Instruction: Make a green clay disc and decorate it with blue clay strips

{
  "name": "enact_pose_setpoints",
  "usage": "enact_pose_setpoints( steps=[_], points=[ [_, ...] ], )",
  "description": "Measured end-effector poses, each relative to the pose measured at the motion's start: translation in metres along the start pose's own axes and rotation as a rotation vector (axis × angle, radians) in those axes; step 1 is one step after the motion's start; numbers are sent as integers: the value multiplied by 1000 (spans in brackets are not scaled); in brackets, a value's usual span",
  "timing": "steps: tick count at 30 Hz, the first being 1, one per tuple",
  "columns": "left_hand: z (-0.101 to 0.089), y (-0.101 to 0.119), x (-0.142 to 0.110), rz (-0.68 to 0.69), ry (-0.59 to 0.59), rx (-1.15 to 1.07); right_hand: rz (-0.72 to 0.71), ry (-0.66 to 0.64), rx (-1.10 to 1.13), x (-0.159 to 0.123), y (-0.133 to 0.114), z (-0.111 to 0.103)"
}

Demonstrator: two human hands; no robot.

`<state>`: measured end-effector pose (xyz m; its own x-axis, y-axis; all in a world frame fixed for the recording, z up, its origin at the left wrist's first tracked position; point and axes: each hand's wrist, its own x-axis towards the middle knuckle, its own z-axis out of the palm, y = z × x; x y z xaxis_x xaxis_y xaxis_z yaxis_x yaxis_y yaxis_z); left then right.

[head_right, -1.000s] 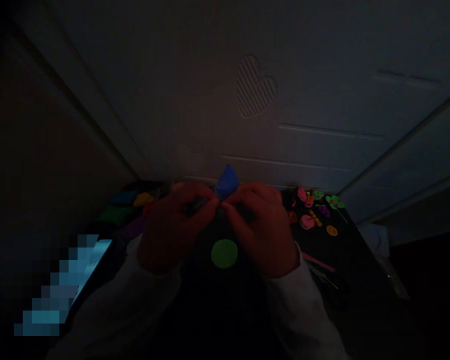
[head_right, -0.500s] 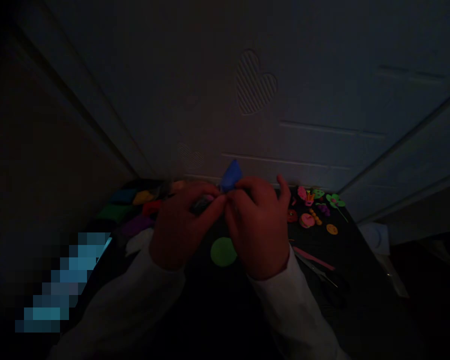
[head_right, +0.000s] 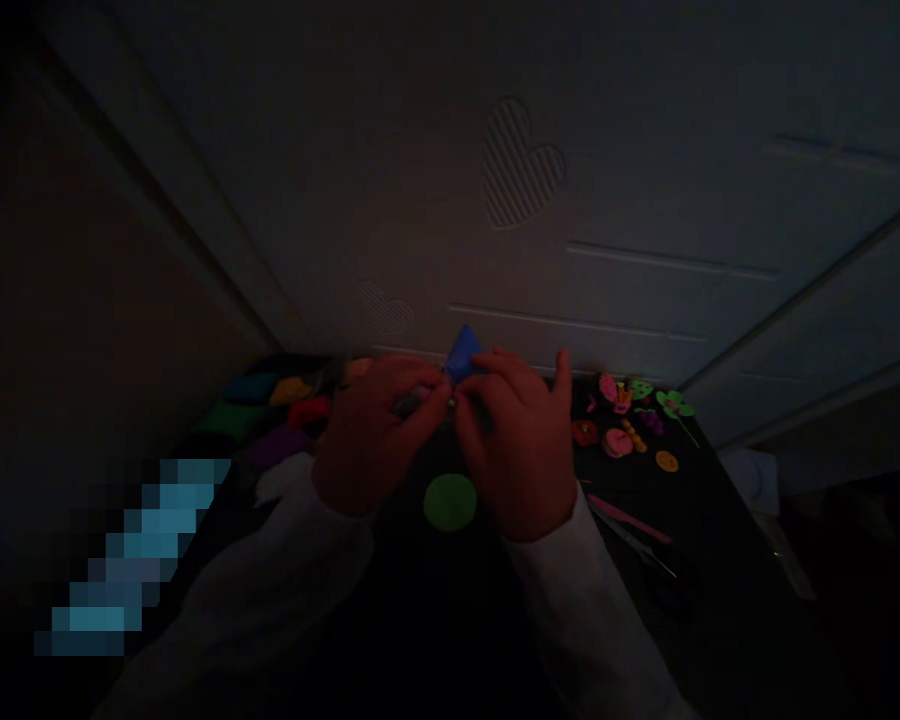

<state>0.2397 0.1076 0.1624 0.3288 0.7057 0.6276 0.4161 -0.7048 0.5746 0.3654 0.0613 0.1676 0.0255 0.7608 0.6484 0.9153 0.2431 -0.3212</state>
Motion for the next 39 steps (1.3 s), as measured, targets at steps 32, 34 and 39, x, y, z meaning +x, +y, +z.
enact_pose_setpoints(
  steps=[32, 34, 39],
  points=[
    [-2, -13, 3, -122, -138, 382, 135, -62, 16, 2, 3, 22],
    [1, -12, 2, -230, -143, 229, 124, -44, 1, 1, 2, 25],
    [2, -11, 2, -274, -112, 16, 94, -29, 16, 1, 3, 28]
  ],
)
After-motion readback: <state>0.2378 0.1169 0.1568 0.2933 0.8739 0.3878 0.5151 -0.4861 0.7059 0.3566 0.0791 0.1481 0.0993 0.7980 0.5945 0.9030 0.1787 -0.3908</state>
